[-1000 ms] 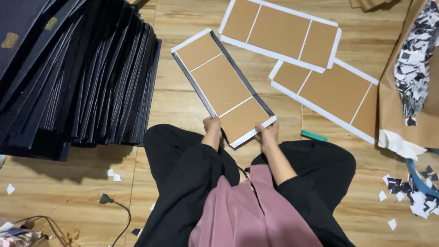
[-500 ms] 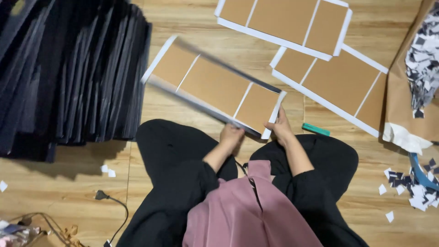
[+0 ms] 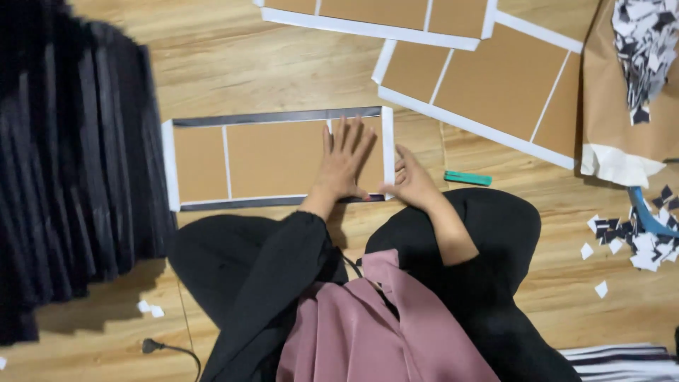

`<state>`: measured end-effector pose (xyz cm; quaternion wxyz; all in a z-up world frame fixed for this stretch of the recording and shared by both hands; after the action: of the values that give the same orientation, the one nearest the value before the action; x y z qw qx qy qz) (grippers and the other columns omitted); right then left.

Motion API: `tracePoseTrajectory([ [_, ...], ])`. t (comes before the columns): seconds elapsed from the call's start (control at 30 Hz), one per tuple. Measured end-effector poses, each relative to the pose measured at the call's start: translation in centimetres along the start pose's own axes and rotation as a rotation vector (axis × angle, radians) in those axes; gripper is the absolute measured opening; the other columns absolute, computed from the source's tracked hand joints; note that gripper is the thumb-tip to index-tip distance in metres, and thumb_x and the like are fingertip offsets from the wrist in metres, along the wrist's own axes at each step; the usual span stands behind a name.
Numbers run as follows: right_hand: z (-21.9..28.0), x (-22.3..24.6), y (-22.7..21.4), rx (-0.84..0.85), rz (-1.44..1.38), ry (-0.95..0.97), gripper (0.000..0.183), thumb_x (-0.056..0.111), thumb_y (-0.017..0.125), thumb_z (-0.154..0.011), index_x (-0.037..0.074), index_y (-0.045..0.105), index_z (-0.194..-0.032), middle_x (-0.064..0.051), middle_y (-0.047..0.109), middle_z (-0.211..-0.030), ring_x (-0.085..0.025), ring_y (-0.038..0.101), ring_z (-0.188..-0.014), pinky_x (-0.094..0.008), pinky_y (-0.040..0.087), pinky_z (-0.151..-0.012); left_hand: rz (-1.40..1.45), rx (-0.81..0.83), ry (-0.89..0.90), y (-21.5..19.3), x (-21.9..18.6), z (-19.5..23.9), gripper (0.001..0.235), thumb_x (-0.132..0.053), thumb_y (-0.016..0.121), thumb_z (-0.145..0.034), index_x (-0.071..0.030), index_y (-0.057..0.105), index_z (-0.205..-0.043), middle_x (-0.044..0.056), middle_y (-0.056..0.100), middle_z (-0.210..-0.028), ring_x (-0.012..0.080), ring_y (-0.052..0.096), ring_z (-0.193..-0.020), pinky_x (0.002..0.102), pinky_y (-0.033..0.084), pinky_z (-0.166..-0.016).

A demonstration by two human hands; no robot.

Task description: A person manually assembles cardboard packaging components by aligning them in a metal frame and smoothing the edges with a hand tool.

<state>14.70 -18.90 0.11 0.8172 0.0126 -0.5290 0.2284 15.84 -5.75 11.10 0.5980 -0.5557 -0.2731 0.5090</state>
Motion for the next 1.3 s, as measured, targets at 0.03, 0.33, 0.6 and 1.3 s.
tracePoseTrajectory([
  [0.03,1.3,2.1,0.0,-0.007,-0.010,0.022,0.112,0.017,0.087,-0.054,-0.001,0.016,-0.140,-0.012,0.044,-0.095,-0.017,0.050,-0.068,-0.025,0.049,-0.065,0.006,0.021,0.012,-0.4,-0.2,-0.9,0.129,-0.055,0.081,-0.041,-0.016,0.012,-0.143,0.015,0.007,-0.149,0.0378,0.000,-0.135,0.056,0.001,-0.109],
  [0.33,2.5,6.4,1.3,-0.027,0.537,0.148,0.109,0.006,0.075,-0.068,0.019,-0.003,-0.142,-0.015,0.042,-0.120,-0.035,0.046,-0.113,-0.048,0.037,-0.098,-0.259,0.250,-0.027,3.4,1.1,-4.0,0.147,-0.074,0.072,-0.028,-0.017,0.003,-0.145,0.015,-0.004,-0.149,0.0393,-0.004,-0.135,0.061,0.012,-0.104],
  [0.6,2.4,5.2,2.7,-0.291,0.515,-0.197,0.077,0.013,0.074,-0.062,0.004,0.040,-0.130,-0.008,0.052,-0.079,-0.024,0.056,-0.075,-0.033,0.047,-0.073,-0.293,0.235,-0.027,4.3,1.7,-4.3,0.148,-0.075,0.072,-0.027,-0.016,0.002,-0.144,0.012,-0.004,-0.148,0.0390,0.000,-0.134,0.060,0.021,-0.102],
  [1.3,0.0,4.1,-9.7,-0.288,0.914,-0.092,0.027,0.027,0.065,-0.078,0.016,0.064,-0.103,-0.006,0.063,-0.091,-0.028,0.061,-0.090,-0.040,0.049,-0.075,-0.336,0.234,-0.037,2.5,1.5,-3.1,0.138,-0.077,0.069,-0.033,-0.030,0.001,-0.143,0.008,-0.004,-0.149,0.0351,0.002,-0.136,0.055,0.022,-0.103],
])
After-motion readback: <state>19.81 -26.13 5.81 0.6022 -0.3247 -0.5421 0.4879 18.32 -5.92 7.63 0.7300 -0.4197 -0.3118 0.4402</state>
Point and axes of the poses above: each hand's wrist, its own z-axis away from the middle knuckle, its own y-axis out of the palm, x = y × z, the point moved 10 cm from there along -z, towards the middle knuckle
